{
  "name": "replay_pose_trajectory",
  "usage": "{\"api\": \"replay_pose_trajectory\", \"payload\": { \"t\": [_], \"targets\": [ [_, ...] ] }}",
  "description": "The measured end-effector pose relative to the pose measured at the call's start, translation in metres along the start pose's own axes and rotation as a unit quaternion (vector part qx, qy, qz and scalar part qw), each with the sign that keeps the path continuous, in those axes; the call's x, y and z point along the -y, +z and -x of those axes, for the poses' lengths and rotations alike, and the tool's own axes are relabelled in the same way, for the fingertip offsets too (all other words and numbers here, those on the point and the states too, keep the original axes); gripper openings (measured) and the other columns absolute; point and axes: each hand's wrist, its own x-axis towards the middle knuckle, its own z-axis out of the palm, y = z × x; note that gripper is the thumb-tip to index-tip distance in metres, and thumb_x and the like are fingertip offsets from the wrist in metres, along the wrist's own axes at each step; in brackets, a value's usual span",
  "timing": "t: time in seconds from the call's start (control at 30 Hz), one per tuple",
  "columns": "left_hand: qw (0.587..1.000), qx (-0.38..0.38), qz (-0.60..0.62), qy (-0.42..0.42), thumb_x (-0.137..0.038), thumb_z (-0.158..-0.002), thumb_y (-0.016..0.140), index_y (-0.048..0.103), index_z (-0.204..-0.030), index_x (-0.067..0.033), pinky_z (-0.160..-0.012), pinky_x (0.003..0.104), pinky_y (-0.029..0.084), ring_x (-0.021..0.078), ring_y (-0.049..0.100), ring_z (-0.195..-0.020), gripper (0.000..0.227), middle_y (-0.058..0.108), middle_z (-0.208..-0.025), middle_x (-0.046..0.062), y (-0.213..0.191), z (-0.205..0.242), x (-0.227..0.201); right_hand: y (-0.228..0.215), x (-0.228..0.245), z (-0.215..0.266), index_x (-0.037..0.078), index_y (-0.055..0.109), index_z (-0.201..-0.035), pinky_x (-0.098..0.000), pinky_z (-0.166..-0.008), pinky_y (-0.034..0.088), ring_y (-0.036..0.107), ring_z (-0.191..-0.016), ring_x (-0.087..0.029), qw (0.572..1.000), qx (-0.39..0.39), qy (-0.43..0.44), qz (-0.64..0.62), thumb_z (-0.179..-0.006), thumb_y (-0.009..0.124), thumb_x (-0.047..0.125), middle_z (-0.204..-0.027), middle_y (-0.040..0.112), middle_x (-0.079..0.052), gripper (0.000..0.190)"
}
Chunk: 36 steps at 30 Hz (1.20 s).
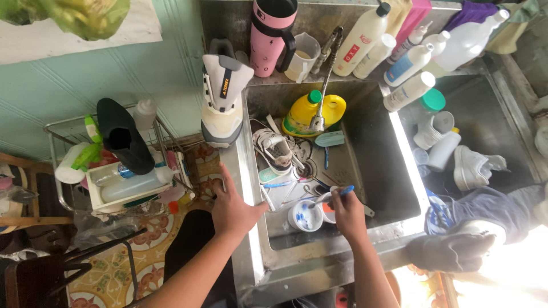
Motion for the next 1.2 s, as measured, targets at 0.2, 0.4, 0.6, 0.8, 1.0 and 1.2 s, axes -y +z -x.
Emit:
{"api": "replay_pose_trajectory", "payload": {
  "t": [0.2, 0.4, 0.6, 0.8, 1.0, 1.2],
  "targets": [
    [1.0, -0.007, 0.012, -0.003, -0.044, -0.058, 0.094, -0.01, -0.16, -0.0162, -0.088, 0.048, 0.057, 0.0472, 0.063, -0.11, 0.148, 0.036, -0.144, 0.037, 0.002, 0.003, 0.001, 0.001, -0.023, 0.008, 0.005, 0.08, -0.092, -0.039, -0.069, 0.057, 0.073, -0.073, -0.032, 0.972, 0.066, -0.064, 0.215, -0.081, 0.076, 0.016, -0.081, 0.074, -0.018, 0.016],
    [1.0, 0.001, 0.015, -0.013, -0.043, -0.059, 0.093, -0.009, -0.161, -0.0189, -0.089, 0.049, 0.057, 0.0467, 0.064, -0.112, 0.147, 0.039, -0.145, 0.033, 0.001, 0.005, 0.001, 0.045, -0.094, -0.039, 0.007, 0.08, -0.091, -0.0418, -0.079, 0.058, 0.073, -0.084, -0.035, 0.856, 0.223, -0.144, 0.444, -0.081, 0.072, 0.018, -0.087, 0.075, -0.017, 0.017],
    [1.0, -0.001, 0.002, -0.011, -0.046, -0.061, 0.095, -0.013, -0.161, -0.0214, -0.096, 0.051, 0.053, 0.05, 0.057, -0.121, 0.148, 0.038, -0.144, 0.037, 0.007, 0.004, 0.005, 0.061, -0.137, -0.061, 0.004, 0.078, -0.087, -0.0426, -0.077, 0.056, 0.073, -0.081, -0.035, 0.871, 0.291, -0.091, 0.385, -0.086, 0.074, 0.028, -0.085, 0.076, -0.018, 0.024],
    [0.999, -0.043, 0.002, 0.032, -0.046, -0.059, 0.098, -0.012, -0.159, -0.018, -0.097, 0.054, 0.049, 0.0527, 0.052, -0.125, 0.151, 0.035, -0.144, 0.042, 0.019, 0.0, 0.015, 0.049, -0.14, -0.067, 0.007, 0.081, -0.085, -0.0443, -0.075, 0.056, 0.072, -0.082, -0.035, 0.765, 0.262, -0.218, 0.546, -0.084, 0.071, 0.018, -0.09, 0.075, -0.015, 0.014],
    [0.998, -0.046, 0.001, 0.048, -0.044, -0.061, 0.096, -0.01, -0.161, -0.0164, -0.093, 0.053, 0.052, 0.0497, 0.058, -0.118, 0.148, 0.041, -0.142, 0.037, 0.016, 0.003, 0.014, 0.048, -0.137, -0.054, 0.006, 0.077, -0.088, -0.0419, -0.074, 0.061, 0.077, -0.072, -0.033, 0.901, 0.315, -0.026, 0.297, -0.078, 0.075, 0.02, -0.077, 0.075, -0.018, 0.018],
    [0.999, -0.036, 0.002, 0.039, -0.044, -0.061, 0.095, -0.01, -0.162, -0.0148, -0.089, 0.052, 0.055, 0.0489, 0.063, -0.109, 0.148, 0.042, -0.14, 0.037, 0.014, 0.003, 0.013, 0.064, -0.16, -0.059, 0.003, 0.079, -0.087, -0.0467, -0.072, 0.057, 0.07, -0.08, -0.042, 0.9, 0.222, -0.174, 0.332, -0.079, 0.077, 0.022, -0.084, 0.072, -0.022, 0.021]
  ]
}}
